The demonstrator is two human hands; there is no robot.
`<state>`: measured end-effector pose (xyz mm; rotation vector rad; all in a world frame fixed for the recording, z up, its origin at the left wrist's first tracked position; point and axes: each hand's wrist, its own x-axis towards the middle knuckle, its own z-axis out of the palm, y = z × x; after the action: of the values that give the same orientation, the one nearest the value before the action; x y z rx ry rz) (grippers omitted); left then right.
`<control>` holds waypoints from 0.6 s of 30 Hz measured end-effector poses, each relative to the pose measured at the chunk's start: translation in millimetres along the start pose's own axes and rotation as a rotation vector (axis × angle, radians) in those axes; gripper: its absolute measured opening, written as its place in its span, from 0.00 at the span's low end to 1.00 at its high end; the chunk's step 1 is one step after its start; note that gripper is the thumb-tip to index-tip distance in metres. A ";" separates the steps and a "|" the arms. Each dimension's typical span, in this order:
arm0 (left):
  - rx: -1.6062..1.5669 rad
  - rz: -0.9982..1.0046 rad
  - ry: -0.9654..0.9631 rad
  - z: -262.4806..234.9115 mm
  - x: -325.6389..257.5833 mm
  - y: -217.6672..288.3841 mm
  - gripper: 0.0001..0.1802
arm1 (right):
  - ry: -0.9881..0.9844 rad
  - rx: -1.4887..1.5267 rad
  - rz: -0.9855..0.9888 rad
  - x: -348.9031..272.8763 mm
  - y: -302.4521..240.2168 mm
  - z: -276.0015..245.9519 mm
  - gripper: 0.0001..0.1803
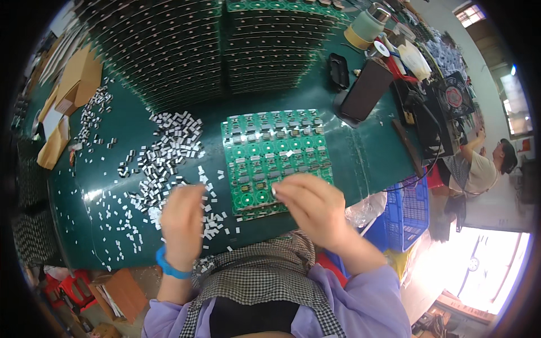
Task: The person assembles electronic components by attaching small parts together by hand, inserts the components into circuit boards, and stacks the circuit boards.
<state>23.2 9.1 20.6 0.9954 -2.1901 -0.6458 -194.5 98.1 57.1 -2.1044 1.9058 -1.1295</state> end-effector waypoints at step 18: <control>0.278 -0.048 0.033 -2.0 1.1 -35.5 0.07 | -0.213 -0.226 -0.181 16.9 6.1 -7.1 0.17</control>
<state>40.9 -13.1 -0.8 1.1931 -2.2738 -0.3483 -204.3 84.5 66.8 -2.4452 1.8502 -0.7053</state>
